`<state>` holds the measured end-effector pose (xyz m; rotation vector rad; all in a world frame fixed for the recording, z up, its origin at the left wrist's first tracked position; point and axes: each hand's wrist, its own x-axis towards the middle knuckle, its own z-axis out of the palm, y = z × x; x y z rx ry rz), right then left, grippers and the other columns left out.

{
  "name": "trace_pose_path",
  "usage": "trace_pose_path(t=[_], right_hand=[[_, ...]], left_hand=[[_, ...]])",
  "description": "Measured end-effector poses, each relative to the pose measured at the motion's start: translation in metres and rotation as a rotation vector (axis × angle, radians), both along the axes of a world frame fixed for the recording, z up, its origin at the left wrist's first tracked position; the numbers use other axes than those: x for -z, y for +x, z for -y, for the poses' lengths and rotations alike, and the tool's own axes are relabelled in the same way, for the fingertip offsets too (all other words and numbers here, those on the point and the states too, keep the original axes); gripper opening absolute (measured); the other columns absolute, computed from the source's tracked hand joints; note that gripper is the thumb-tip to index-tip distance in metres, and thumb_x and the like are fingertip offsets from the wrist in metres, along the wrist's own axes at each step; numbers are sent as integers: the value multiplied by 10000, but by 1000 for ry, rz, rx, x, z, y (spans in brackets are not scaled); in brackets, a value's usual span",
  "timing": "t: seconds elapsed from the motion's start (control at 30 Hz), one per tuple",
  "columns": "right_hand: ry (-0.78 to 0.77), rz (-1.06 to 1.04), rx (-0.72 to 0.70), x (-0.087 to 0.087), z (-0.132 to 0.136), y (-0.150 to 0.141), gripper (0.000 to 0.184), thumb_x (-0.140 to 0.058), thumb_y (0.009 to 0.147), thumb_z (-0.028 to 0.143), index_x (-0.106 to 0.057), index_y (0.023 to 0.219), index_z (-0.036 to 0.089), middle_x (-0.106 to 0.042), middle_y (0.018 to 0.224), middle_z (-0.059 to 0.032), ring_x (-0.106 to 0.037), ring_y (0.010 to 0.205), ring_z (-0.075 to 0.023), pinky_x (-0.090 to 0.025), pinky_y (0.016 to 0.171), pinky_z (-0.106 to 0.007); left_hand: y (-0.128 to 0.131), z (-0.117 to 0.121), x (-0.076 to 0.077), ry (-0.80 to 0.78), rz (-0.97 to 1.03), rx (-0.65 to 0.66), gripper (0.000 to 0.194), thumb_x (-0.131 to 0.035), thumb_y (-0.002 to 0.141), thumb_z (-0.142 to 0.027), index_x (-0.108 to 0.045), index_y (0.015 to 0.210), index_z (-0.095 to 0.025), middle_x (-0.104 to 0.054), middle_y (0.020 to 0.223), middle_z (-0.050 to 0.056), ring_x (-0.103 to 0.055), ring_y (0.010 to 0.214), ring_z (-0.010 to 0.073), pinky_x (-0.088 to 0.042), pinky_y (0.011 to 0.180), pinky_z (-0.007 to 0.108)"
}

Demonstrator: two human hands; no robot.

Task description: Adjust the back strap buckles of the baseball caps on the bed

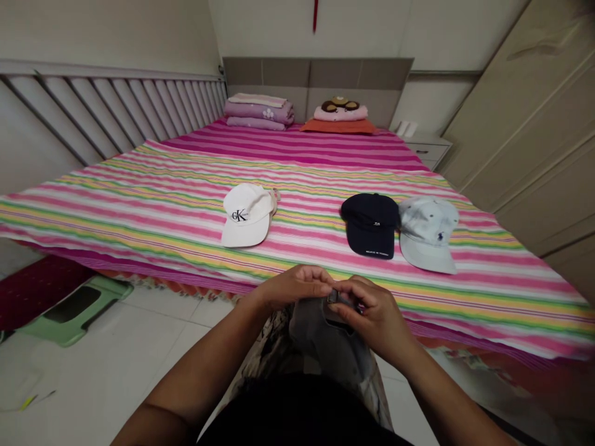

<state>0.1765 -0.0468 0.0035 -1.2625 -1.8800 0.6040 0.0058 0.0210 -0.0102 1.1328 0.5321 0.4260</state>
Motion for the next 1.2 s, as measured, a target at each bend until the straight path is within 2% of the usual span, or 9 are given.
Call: trace_pose_path(t=[0.17,0.27,0.33,0.53,0.67,0.77,0.9,1.07,1.2], right_hand=[[-448,-361,-162,-3,-3,9,261,-589,732,368,-566,925,194,-522,690,12,-458,567,-106,-351,497,-218],[-673,-411,-229,-5,-4,15,316,-488,796,460,-557,717,163,-455,555,32,-353,437,-68,-256,409,-199],[-736,-485,-242,-7,-4,17,347,-510,783,465,-514,618,160,-417,510,43,-297,410,-57,-209,388,-197],[-705,-731,-191,-6,-3,15,295,-627,716,373,-486,582,151,-424,515,43,-319,460,-58,-226,429,-187],[-700,-745,-193,-4,-4,17,268,-614,730,370,-519,620,144,-446,531,37,-338,470,-61,-262,451,-193],[-779,-633,-348,-6,-5,26,279,-589,750,409,-565,721,132,-496,595,16,-373,500,-67,-285,468,-194],[-940,-516,-618,-5,-6,40,275,-678,675,358,-594,763,112,-495,588,29,-381,500,-54,-263,455,-172],[-845,-884,-485,3,-1,39,259,-704,647,349,-606,720,122,-593,625,-18,-511,500,-80,-360,477,-185],[-735,-1123,-368,-3,-3,34,242,-749,586,331,-641,716,157,-619,602,-15,-571,515,-105,-434,508,-200]], left_hand=[[-1,-1,-2,-90,15,-32,210,-699,619,-281,-580,638,-110,-521,525,-31,-414,420,30,-307,433,159],[-3,-2,-5,-148,60,-39,240,-721,573,-293,-578,632,-109,-546,504,-11,-459,424,58,-328,431,170],[-4,-2,-8,-161,48,-33,263,-719,570,-323,-584,629,-105,-550,486,-1,-461,410,68,-322,416,175],[-4,0,-18,-47,-31,73,190,-701,611,-270,-641,640,-92,-602,565,15,-463,460,48,-347,469,172],[-2,3,-18,-85,3,-3,233,-721,581,-299,-617,614,-93,-561,496,-10,-449,424,45,-332,443,166],[-5,0,-14,-130,50,-55,280,-725,579,-335,-611,632,-85,-571,514,0,-470,418,49,-335,432,162],[-16,-9,-9,-142,119,39,357,-721,571,-397,-627,667,-66,-599,538,39,-523,453,85,-380,460,183],[-27,-20,0,-171,51,151,367,-722,559,-360,-653,747,-52,-633,570,65,-532,449,102,-377,433,190],[-31,-24,17,-211,-28,201,251,-693,561,-257,-665,699,-49,-620,523,49,-530,432,103,-371,415,184]])
